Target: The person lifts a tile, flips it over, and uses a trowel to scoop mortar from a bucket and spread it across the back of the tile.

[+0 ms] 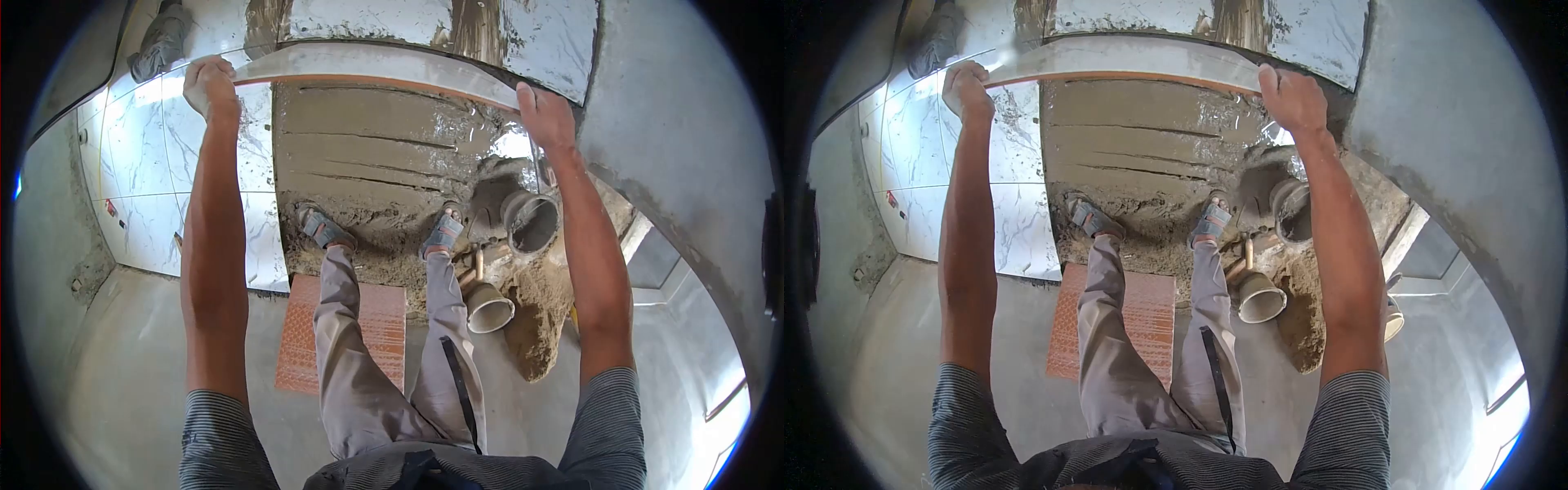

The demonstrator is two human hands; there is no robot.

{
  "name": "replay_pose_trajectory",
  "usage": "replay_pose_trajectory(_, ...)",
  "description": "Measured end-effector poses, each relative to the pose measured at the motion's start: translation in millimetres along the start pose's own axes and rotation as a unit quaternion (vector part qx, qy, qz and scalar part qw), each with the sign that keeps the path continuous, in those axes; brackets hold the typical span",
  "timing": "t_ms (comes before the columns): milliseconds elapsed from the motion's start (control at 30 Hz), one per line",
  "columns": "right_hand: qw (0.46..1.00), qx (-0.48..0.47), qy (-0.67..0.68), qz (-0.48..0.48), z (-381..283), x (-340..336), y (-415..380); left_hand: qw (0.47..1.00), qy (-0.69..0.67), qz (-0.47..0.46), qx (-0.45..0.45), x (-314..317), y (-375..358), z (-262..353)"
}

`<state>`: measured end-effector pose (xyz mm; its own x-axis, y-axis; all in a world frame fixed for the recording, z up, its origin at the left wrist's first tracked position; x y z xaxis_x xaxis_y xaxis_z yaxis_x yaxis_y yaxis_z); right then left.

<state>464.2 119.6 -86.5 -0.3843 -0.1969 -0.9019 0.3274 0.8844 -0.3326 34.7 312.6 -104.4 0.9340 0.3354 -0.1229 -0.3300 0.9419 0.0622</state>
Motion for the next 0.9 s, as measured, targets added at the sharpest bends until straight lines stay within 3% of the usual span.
replay_pose_trajectory(100, 0.999, 0.040, 0.002, -0.035, -2, -14, 14, 1.000, -0.012, -0.010, 0.011, 4, 10, -1)
replay_pose_trajectory(400, 0.999, 0.029, 0.007, -0.037, 8, -27, 54, 0.999, 0.005, -0.030, -0.041, 28, 46, -8)
replay_pose_trajectory(467, 0.961, 0.142, 0.210, -0.107, 10, -26, 52, 0.998, -0.008, -0.050, -0.035, 18, 63, -31)
replay_pose_trajectory(567, 0.939, 0.222, 0.250, -0.081, 16, -23, 59, 0.992, -0.084, -0.086, -0.049, 16, 54, -18)
replay_pose_trajectory(700, 0.947, 0.232, 0.215, -0.056, 21, -19, 61, 0.961, -0.223, -0.110, -0.119, 17, 48, -19)
replay_pose_trajectory(833, 0.960, 0.216, 0.155, -0.085, 15, -29, 52, 0.990, -0.103, -0.010, -0.100, 21, 43, -15)
replay_pose_trajectory(900, 0.963, 0.216, 0.143, -0.075, 24, -31, 51, 0.980, -0.164, -0.004, -0.116, 24, 53, -19)
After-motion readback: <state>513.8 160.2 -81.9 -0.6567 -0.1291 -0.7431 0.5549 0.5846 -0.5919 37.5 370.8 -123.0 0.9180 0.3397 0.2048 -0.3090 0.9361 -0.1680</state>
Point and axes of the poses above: each hand's wrist, its own y-axis towards the middle knuckle, its own x-axis out of the palm, z = x × y, the point moved 3 cm from there along y, towards the middle knuckle, and after that the axes turned 2 degrees about x, right-handed, at the moved point
